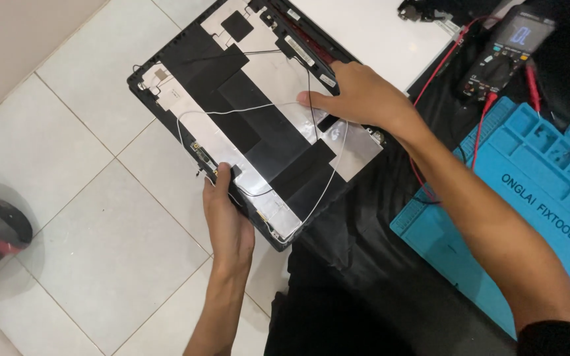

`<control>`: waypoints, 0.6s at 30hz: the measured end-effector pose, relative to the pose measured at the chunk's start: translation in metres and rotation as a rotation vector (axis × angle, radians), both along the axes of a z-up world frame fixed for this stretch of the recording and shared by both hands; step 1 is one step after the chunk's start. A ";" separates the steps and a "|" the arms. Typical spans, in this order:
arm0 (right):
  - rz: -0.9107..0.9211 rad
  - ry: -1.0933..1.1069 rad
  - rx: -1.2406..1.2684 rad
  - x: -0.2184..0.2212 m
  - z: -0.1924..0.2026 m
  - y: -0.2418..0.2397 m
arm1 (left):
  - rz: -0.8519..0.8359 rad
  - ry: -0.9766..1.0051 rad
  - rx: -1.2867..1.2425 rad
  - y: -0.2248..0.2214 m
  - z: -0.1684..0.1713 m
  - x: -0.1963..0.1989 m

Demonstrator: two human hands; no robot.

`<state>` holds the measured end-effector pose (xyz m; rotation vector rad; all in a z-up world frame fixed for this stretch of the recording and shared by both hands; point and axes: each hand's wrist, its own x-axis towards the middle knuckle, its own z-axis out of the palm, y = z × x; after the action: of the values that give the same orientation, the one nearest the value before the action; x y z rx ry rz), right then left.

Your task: The person repairs a laptop screen assembly on a workbench. They lift the LCD panel out of the rear lid, peel adhesive strips and tape from the panel and frame, pry at the bezel edge with a metal spudger, reposition the panel, and finally set the assembly aside and reach for another item on the bench.

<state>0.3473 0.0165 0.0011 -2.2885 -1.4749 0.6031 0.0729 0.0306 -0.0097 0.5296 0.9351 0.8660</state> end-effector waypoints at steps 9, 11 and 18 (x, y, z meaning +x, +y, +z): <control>-0.116 0.038 0.419 -0.024 0.014 -0.034 | 0.003 -0.033 0.180 -0.027 0.004 0.002; -0.123 -0.002 0.519 -0.024 0.015 -0.047 | -0.018 -0.019 0.245 -0.034 0.010 -0.001; -0.121 -0.109 0.688 -0.027 0.041 -0.183 | -0.099 0.189 0.481 -0.038 -0.046 -0.041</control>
<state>0.3204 -0.1661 0.0420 -1.8558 -1.3071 -0.0734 0.0316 -0.0078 -0.0559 1.0779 0.8621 0.9656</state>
